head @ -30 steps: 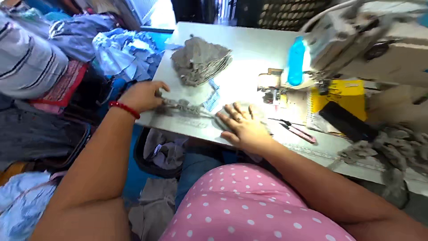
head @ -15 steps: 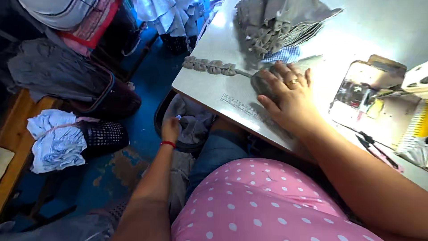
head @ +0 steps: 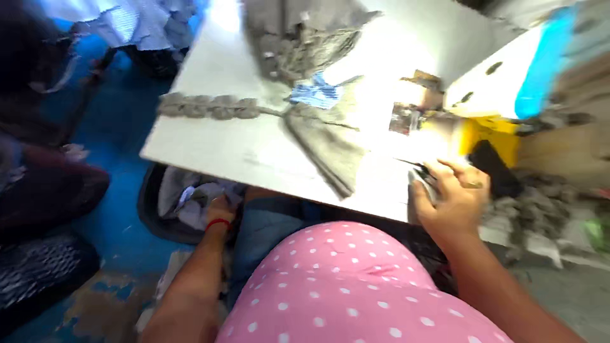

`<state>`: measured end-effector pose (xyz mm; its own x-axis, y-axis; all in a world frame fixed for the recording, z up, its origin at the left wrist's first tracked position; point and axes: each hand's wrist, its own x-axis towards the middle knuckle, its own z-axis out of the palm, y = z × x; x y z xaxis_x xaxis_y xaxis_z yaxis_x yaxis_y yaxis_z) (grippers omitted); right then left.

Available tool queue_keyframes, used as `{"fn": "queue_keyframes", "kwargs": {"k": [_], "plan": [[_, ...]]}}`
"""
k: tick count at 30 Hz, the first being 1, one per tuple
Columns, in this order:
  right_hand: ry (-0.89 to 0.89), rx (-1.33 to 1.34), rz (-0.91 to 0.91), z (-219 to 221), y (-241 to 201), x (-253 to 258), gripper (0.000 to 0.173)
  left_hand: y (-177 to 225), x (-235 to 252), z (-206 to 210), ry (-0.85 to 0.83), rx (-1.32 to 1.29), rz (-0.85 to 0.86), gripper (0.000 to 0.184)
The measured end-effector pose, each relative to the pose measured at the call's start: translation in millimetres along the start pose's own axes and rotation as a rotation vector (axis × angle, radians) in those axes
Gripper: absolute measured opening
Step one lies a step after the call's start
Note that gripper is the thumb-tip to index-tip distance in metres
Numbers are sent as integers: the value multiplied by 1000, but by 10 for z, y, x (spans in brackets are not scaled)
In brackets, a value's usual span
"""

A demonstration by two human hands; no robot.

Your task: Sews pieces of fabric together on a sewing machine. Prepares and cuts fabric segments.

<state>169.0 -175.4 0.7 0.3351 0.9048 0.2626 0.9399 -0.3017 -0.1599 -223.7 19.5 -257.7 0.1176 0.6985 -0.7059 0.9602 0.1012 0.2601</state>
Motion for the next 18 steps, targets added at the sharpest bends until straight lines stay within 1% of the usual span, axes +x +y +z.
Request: {"fn": "queue_keyframes", "kwargs": {"k": [1,2,4,8,10,11,12,14,16,18], "plan": [[-80,-63,71,-50,97,-16,44,16,-22,2,-37,57,11,53],[-126,-99,109,-74,181,-35,42,22,-49,-1,-63,97,14,49],[-148,-146,103,-89,276,-71,37,28,-93,-4,-59,113,22,44],[0,-278,-98,-12,399,-155,34,-1,-110,-4,-9,59,-33,43],[60,-278,-134,-5,434,-174,31,-45,-92,4,-13,40,-44,45],[78,-262,-120,-35,445,-186,29,-45,-96,13,-15,47,-46,49],[98,-247,-83,-89,463,-197,29,-22,-95,18,-24,70,-42,53],[102,-247,55,-294,562,-231,30,52,-104,31,-75,145,-18,56],[94,-290,216,-517,780,-259,31,110,-123,36,-137,268,13,50],[101,-348,376,-646,1052,-294,32,189,-179,36,-132,370,24,46]]}}
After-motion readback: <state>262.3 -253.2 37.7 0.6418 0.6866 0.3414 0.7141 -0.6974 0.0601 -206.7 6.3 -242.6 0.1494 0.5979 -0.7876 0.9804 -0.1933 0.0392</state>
